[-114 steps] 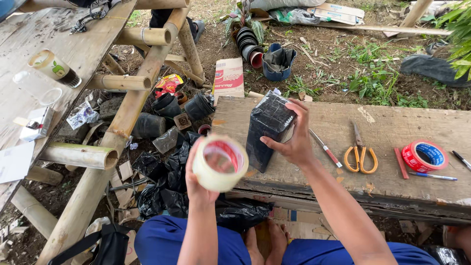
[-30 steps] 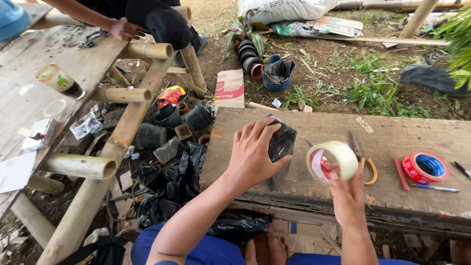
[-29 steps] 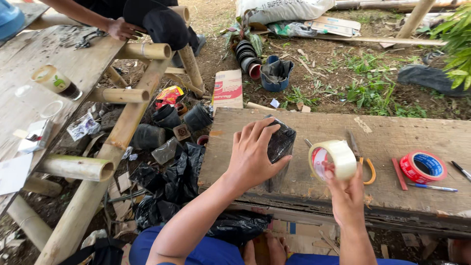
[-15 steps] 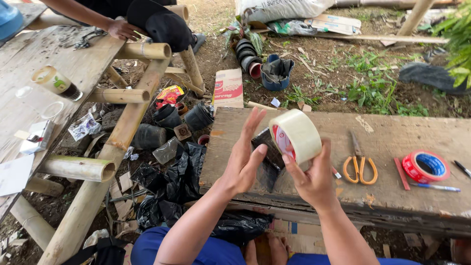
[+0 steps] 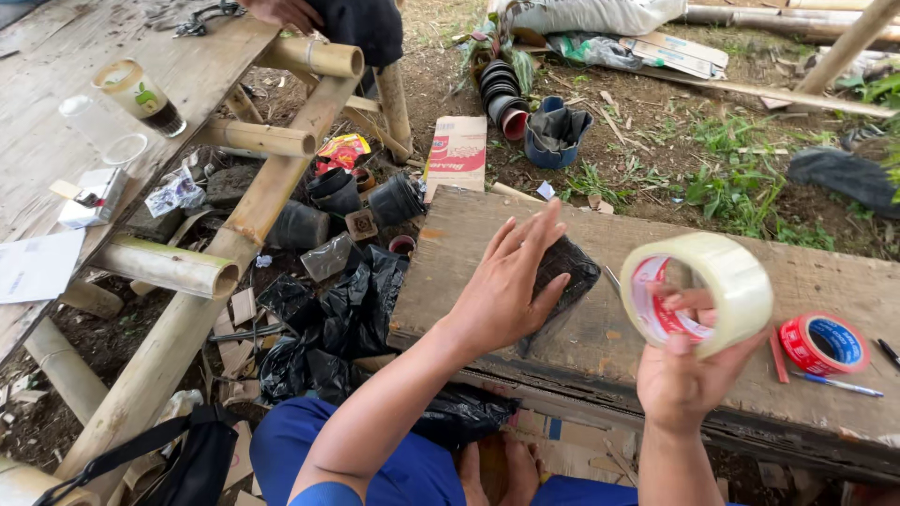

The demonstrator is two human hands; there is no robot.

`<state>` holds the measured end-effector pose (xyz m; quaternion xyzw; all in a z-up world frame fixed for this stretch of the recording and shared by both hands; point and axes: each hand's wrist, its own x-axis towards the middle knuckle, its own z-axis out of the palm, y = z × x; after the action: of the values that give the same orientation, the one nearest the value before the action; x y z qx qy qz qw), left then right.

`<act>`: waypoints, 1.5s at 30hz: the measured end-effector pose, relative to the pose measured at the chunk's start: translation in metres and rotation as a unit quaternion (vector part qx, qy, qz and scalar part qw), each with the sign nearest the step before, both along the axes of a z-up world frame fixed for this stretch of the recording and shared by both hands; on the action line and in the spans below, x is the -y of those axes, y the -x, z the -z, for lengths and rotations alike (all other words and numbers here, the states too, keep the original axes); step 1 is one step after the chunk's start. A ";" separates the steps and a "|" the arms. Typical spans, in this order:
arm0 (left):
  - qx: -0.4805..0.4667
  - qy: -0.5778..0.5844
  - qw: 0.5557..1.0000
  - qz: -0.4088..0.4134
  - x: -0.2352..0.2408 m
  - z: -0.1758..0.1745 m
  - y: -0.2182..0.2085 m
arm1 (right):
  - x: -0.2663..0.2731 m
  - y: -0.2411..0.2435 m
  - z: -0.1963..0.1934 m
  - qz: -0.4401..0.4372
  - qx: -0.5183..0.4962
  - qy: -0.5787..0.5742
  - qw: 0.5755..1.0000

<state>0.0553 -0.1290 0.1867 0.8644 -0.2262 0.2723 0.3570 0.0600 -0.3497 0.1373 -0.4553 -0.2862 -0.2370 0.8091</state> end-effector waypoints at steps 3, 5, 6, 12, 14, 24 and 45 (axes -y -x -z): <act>0.003 -0.007 1.000 0.008 0.004 -0.005 -0.004 | 0.000 0.003 0.005 0.074 -0.046 0.143 0.986; -0.041 0.006 0.999 0.028 0.007 -0.010 -0.005 | -0.001 0.002 0.005 0.095 -0.064 0.211 0.971; -0.058 0.042 0.996 0.046 0.007 -0.013 -0.006 | -0.001 0.001 0.004 0.100 -0.060 0.221 0.968; -0.126 0.181 0.965 0.141 0.004 -0.024 -0.012 | 0.000 0.000 -0.022 0.226 0.047 0.372 0.899; -0.135 0.160 0.972 0.106 0.006 -0.025 -0.015 | -0.003 -0.001 -0.037 0.261 0.086 0.416 0.867; -0.030 0.259 0.965 0.003 0.027 -0.012 -0.027 | -0.004 -0.003 -0.078 0.328 0.085 0.534 0.775; -0.099 0.236 0.967 0.006 0.020 -0.015 -0.039 | 0.023 0.012 -0.039 0.052 -0.207 0.343 0.915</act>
<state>0.0947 -0.1490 0.2014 0.7773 -0.1240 0.2290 0.5727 0.0478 -0.3727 0.1763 -0.7578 -0.1520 -0.0663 0.6310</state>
